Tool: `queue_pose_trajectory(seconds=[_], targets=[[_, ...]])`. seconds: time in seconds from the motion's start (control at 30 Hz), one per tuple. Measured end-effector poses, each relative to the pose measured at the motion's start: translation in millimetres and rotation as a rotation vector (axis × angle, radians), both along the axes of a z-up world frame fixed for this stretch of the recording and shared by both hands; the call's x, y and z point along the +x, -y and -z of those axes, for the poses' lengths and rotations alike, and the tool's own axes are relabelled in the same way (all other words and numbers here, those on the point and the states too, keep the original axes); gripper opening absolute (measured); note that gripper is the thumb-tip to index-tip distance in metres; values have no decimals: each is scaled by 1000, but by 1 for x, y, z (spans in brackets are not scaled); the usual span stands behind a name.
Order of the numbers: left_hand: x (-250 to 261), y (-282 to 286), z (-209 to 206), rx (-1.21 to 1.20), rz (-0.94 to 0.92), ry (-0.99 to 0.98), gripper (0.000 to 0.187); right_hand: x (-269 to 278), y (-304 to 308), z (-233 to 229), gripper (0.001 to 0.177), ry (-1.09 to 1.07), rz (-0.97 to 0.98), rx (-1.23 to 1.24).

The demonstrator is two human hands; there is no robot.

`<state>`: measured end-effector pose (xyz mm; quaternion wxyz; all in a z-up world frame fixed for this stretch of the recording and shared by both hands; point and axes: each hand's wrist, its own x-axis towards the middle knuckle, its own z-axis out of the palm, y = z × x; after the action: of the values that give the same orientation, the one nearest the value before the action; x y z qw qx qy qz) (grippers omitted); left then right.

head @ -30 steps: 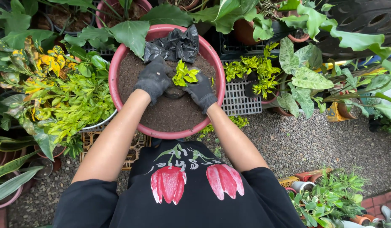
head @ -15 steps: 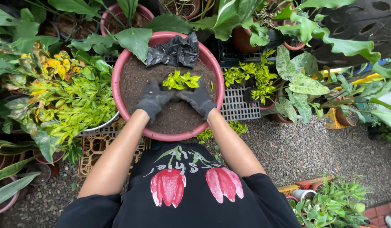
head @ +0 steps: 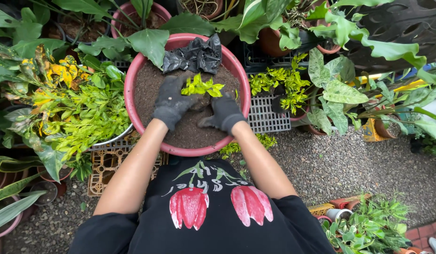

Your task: The person places a small plant into a large pink pot filled with soil, using gloved hands to position the plant and press the soil around its base. The person then removes the plant, adjusts the soil, and reinserts the plant into the pot.

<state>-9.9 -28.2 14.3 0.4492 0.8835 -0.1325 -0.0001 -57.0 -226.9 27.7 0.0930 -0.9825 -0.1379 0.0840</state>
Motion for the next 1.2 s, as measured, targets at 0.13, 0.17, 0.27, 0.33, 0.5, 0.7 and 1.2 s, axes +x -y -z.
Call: queue_pose_trajectory(seconds=[0.13, 0.17, 0.27, 0.33, 0.5, 0.7, 1.2], targets=[[21, -1, 1, 34, -1, -129, 65, -11, -25, 5, 89, -151, 309, -97], [23, -1, -5, 20, 20, -196, 60, -10, -22, 20, 81, -77, 317, 18], [24, 0, -15, -22, 3, -311, 59, -10, -4, 59, 64, -33, 363, 206], [28, 1, -16, -52, -45, -356, 62, -5, 10, 76, 56, -62, 389, 278], [32, 1, -5, 87, -133, -356, 72, -11, 9, 27, 50, -69, 528, 390], [27, 0, -10, 59, -62, -315, 62, -10, -22, -6, 27, 212, 183, 446], [-10, 0, 4, 105, -68, -142, 87, 0, 46, 78, 45, 132, 375, 824]])
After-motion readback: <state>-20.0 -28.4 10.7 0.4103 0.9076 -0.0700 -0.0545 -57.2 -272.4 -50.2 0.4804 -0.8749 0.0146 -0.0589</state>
